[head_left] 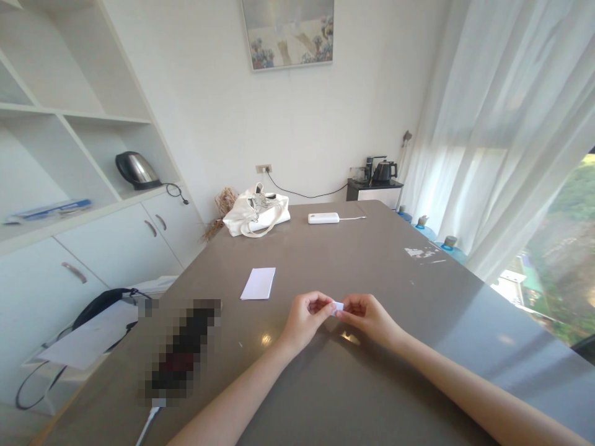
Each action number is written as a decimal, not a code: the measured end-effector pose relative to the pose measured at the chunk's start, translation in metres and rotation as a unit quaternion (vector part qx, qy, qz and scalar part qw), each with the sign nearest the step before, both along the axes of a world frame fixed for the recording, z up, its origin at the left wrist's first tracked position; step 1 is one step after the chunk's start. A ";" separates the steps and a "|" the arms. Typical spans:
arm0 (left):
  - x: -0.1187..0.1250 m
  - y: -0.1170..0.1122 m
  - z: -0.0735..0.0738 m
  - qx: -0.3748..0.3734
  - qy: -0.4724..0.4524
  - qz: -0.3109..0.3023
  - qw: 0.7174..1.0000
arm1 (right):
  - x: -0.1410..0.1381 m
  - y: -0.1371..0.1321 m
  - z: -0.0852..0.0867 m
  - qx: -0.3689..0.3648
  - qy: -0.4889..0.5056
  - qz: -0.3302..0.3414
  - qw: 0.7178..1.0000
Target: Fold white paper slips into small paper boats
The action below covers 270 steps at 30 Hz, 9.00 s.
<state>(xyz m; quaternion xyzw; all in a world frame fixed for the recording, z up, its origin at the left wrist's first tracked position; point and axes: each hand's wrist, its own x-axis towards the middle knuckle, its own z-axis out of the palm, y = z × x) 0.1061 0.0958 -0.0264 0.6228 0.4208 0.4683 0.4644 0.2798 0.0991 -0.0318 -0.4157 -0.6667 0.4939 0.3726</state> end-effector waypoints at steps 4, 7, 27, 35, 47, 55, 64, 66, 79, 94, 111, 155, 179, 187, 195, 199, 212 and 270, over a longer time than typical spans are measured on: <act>0.000 0.001 -0.002 -0.007 -0.013 -0.007 1.000 | -0.001 0.001 -0.002 0.003 0.038 -0.004 0.999; 0.000 0.002 -0.003 -0.023 -0.029 -0.027 0.999 | -0.002 0.002 -0.002 -0.002 0.069 -0.011 0.998; 0.003 -0.006 0.009 0.036 0.061 0.005 0.997 | -0.002 -0.004 -0.001 0.095 -0.051 -0.042 0.993; 0.000 -0.006 0.013 0.079 0.071 0.020 0.994 | -0.002 -0.007 0.005 0.136 -0.086 -0.018 0.987; -0.001 -0.004 0.008 0.111 0.129 0.013 0.985 | 0.002 -0.003 0.010 0.201 -0.124 -0.076 0.969; 0.002 -0.005 0.007 0.064 0.033 0.032 0.997 | 0.001 -0.006 0.012 0.174 -0.076 -0.117 0.975; -0.002 0.005 -0.001 0.035 -0.087 0.052 0.994 | 0.003 0.002 0.003 0.107 0.063 -0.130 0.984; -0.001 0.006 -0.002 0.033 -0.114 0.044 0.992 | 0.003 0.003 0.002 0.106 0.082 -0.126 0.983; 0.009 0.003 -0.009 -0.026 -0.229 0.022 0.973 | -0.003 0.000 0.002 0.090 0.152 -0.143 0.974; 0.000 -0.002 0.006 0.265 0.130 0.040 0.955 | -0.001 -0.003 -0.002 0.154 0.114 -0.106 0.976; 0.001 -0.007 0.005 0.140 0.069 0.021 0.988 | 0.003 -0.006 0.004 0.140 0.086 -0.030 0.986; -0.009 0.004 -0.008 -0.074 -0.044 -0.046 0.995 | -0.007 0.000 -0.002 0.017 0.134 -0.064 0.989; 0.001 0.001 -0.006 0.000 0.029 -0.018 0.999 | -0.005 -0.003 0.000 -0.009 0.121 -0.021 0.992; 0.001 0.001 -0.008 -0.001 0.054 -0.010 0.999 | -0.005 -0.001 -0.003 -0.021 0.121 -0.008 0.992; 0.000 0.000 -0.010 0.030 0.150 -0.011 0.988 | -0.002 -0.003 0.004 0.063 -0.003 -0.055 0.996; -0.003 0.003 -0.010 0.011 0.129 -0.027 0.991 | 0.002 0.001 0.008 0.049 -0.020 -0.043 0.998; -0.012 0.015 -0.011 -0.120 -0.016 0.022 0.992 | 0.032 0.030 0.005 0.035 0.022 -0.095 0.995; -0.012 0.018 -0.011 -0.116 0.004 0.026 0.993 | 0.156 0.087 -0.016 0.182 -0.389 -0.399 0.810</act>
